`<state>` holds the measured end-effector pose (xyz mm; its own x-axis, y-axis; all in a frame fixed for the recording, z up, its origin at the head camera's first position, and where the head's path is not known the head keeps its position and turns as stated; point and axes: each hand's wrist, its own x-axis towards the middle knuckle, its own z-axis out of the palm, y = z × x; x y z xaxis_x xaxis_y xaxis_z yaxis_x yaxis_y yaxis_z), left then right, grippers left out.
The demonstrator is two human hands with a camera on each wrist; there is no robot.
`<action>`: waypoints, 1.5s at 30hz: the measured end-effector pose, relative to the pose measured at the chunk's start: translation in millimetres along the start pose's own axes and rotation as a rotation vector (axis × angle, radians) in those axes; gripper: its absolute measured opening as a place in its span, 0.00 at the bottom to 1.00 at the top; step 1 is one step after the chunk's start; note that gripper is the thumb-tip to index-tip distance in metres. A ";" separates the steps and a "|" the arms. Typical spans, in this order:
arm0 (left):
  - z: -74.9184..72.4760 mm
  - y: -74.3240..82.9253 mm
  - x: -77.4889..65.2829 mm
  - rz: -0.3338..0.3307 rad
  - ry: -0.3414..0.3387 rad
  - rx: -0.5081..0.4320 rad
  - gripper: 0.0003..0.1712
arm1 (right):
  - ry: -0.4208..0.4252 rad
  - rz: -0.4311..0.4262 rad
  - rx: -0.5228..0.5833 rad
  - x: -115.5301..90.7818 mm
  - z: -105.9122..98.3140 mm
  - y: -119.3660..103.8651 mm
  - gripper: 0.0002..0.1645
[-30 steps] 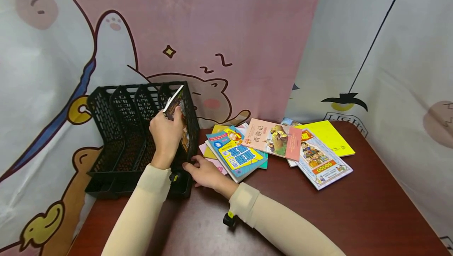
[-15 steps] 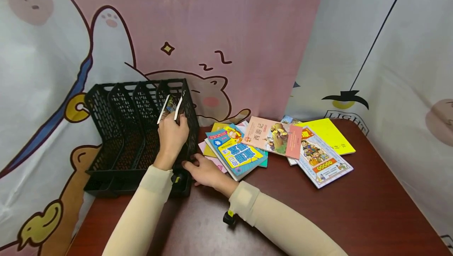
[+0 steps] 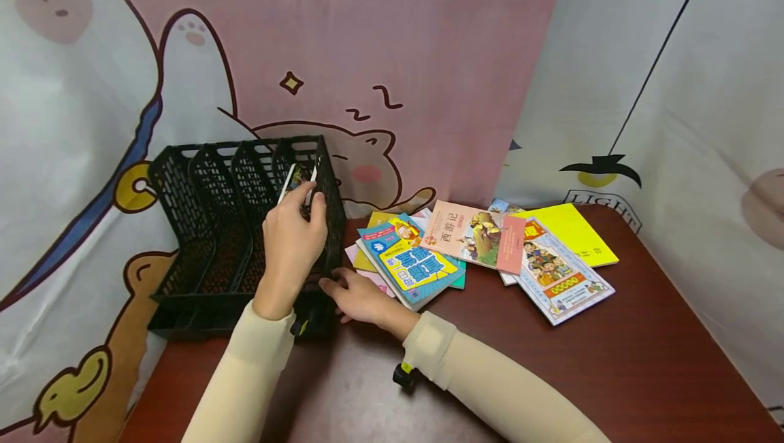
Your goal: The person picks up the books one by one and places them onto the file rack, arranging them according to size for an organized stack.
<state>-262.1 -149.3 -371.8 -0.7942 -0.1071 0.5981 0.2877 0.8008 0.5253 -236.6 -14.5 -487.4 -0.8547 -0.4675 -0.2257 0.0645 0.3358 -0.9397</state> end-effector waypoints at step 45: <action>129.6 90.0 -19.7 -0.024 -0.609 -0.074 0.24 | 0.523 0.194 -0.510 -113.8 -280.1 65.8 0.36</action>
<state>-289.9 1.3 -414.8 -0.9578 0.2491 0.1433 0.2849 0.7569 0.5882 -279.5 289.9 -451.6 -0.9936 0.0445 -0.1038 0.1004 0.7690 -0.6313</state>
